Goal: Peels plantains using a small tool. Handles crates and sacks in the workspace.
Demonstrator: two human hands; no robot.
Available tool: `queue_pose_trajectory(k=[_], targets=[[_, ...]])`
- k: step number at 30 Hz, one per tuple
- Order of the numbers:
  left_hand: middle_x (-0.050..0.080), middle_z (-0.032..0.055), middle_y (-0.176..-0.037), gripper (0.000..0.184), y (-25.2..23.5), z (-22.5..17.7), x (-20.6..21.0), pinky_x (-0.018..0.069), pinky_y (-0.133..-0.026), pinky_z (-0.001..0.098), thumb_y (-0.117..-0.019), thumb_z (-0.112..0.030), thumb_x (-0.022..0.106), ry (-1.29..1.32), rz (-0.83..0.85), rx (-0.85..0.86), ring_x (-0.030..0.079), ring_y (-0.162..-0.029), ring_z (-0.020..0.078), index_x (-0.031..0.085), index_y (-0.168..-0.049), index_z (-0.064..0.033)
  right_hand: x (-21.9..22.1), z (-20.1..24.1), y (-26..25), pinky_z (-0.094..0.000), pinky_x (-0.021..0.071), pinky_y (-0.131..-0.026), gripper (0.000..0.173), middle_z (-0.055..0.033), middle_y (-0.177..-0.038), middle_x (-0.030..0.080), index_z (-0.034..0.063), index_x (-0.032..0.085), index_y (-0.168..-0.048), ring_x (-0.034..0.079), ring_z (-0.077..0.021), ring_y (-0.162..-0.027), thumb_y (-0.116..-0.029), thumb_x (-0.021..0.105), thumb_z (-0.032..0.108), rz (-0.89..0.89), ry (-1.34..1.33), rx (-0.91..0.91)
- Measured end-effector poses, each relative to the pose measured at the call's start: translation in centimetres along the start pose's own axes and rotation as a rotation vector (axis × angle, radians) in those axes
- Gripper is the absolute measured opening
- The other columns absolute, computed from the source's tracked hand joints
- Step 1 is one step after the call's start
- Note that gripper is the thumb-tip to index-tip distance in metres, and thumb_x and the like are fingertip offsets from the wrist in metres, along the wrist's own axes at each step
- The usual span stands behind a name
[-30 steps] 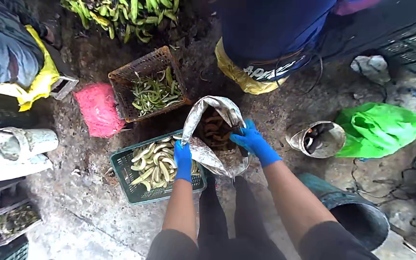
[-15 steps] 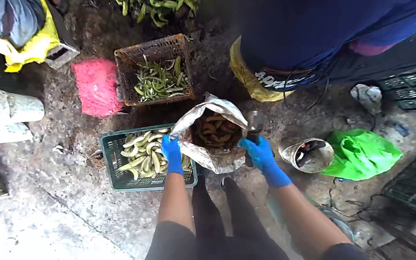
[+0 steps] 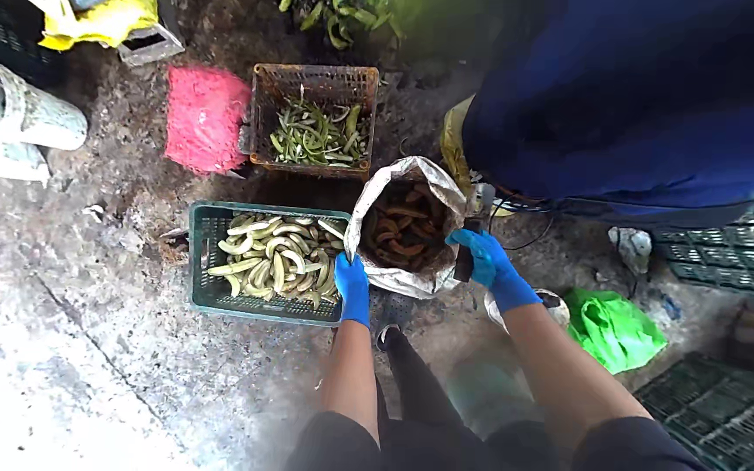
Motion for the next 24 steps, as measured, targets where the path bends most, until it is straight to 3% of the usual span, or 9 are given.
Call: queue_pose_trajectory(k=[4, 6, 9, 13, 16, 18, 20, 22, 24], targets=[[0.066, 0.0244, -0.122, 0.038, -0.6, 0.2, -0.8, 0.0475, -0.101, 0.0581, -0.1057, -0.029, 0.054, 0.017, -0.003, 0.007, 0.063, -0.117, 0.0387, 0.06, -0.133, -0.0023, 2.3, 1.0, 2.5, -0.0267, 0.0536, -0.057, 0.011, 0.0011, -0.079, 0.065, 0.0109, 0.064, -0.099, 0.061, -0.0072, -0.065, -0.0959, 0.057, 0.018, 0.064, 0.015, -0.038], [0.067, 0.0246, -0.118, 0.038, -1.2, 0.4, -1.1, 0.0494, -0.097, 0.06, -0.106, -0.031, 0.053, 0.017, 0.015, 0.001, 0.065, -0.112, 0.0401, 0.061, -0.13, -0.0031, 2.8, 2.3, 3.1, -0.0247, 0.0527, -0.062, 0.014, 0.0005, -0.08, 0.064, 0.008, 0.064, -0.101, 0.06, -0.0063, -0.067, -0.1035, 0.052, 0.016, 0.048, 0.046, -0.032], [0.068, 0.0246, -0.117, 0.038, -0.4, -0.4, -0.5, 0.052, -0.092, 0.0623, -0.1049, -0.034, 0.054, -0.012, 0.073, 0.005, 0.067, -0.108, 0.0413, 0.061, -0.13, -0.0053, 1.9, 0.6, 0.2, -0.0254, 0.0562, -0.072, 0.018, 0.0011, -0.091, 0.07, 0.008, 0.065, -0.108, 0.065, -0.0053, -0.079, -0.0993, 0.055, 0.019, 0.107, 0.104, -0.177], [0.062, 0.0203, -0.134, 0.051, 1.5, -0.8, 1.0, 0.0487, -0.101, 0.0598, -0.103, -0.041, 0.056, -0.118, 0.159, 0.036, 0.061, -0.124, 0.0369, 0.051, -0.145, -0.0109, 2.4, 0.9, -0.2, -0.0265, 0.0558, -0.072, 0.019, -0.0016, -0.092, 0.069, 0.0033, 0.063, -0.113, 0.065, -0.0065, -0.08, -0.1, 0.059, 0.016, 0.063, 0.151, -0.177], [0.062, 0.0232, -0.132, 0.057, 2.2, 0.0, 1.6, 0.051, -0.099, 0.0554, -0.1058, -0.038, 0.052, 0.118, 0.276, 0.085, 0.065, -0.117, 0.0358, 0.04, -0.152, -0.0076, 2.2, 1.5, 0.7, -0.0276, 0.0554, -0.077, 0.021, -0.0032, -0.095, 0.069, 0.0009, 0.062, -0.115, 0.065, -0.0071, -0.084, -0.1009, 0.059, 0.016, 0.01, 0.174, -0.186], [0.062, 0.0249, -0.13, 0.063, 2.6, 1.5, 1.2, 0.0556, -0.093, 0.0504, -0.1053, -0.036, 0.055, 0.323, 0.363, 0.112, 0.068, -0.107, 0.0339, 0.033, -0.156, -0.0064, 1.6, 1.6, 1.2, -0.028, 0.056, -0.079, 0.025, -0.0028, -0.096, 0.069, 0.0013, 0.062, -0.116, 0.066, -0.0067, -0.086, -0.0984, 0.061, 0.019, -0.018, 0.184, -0.216], [0.058, 0.0242, -0.139, 0.068, 2.9, 3.8, -1.0, 0.0566, -0.094, 0.0488, -0.1046, -0.035, 0.056, 0.439, 0.418, 0.092, 0.067, -0.113, 0.0337, 0.026, -0.159, -0.0074, 0.8, 1.9, 1.9, -0.0292, 0.0565, -0.08, 0.032, -0.0041, -0.099, 0.069, 0.0002, 0.062, -0.119, 0.066, -0.0076, -0.087, -0.0958, 0.064, 0.023, -0.055, 0.211, -0.238], [0.056, 0.0224, -0.142, 0.062, 2.8, 7.9, -4.8, 0.0568, -0.094, 0.0487, -0.1058, -0.033, 0.054, 0.515, 0.401, 0.027, 0.067, -0.114, 0.0334, 0.029, -0.159, -0.01, -0.1, 2.2, 3.3, -0.0318, 0.0569, -0.083, 0.036, -0.0079, -0.103, 0.069, -0.0009, 0.062, -0.122, 0.067, -0.01, -0.091, -0.0956, 0.067, 0.023, -0.147, 0.276, -0.242], [0.059, 0.0248, -0.136, 0.055, 2.5, 14.0, -9.7, 0.0594, -0.09, 0.0493, -0.1062, -0.031, 0.052, 0.602, 0.317, 0.002, 0.069, -0.109, 0.0349, 0.039, -0.153, -0.0051, -0.9, 2.5, 5.4, -0.0358, 0.0556, -0.087, 0.041, -0.0134, -0.11, 0.068, -0.003, 0.06, -0.127, 0.065, -0.014, -0.095, -0.0949, 0.069, 0.022, -0.284, 0.326, -0.257]])
Point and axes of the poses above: each hand's wrist, its own y-axis away from the middle knuckle, its own x-axis out of the palm, z = x × y, the point moved 4 cm from there along -y, towards the middle knuckle
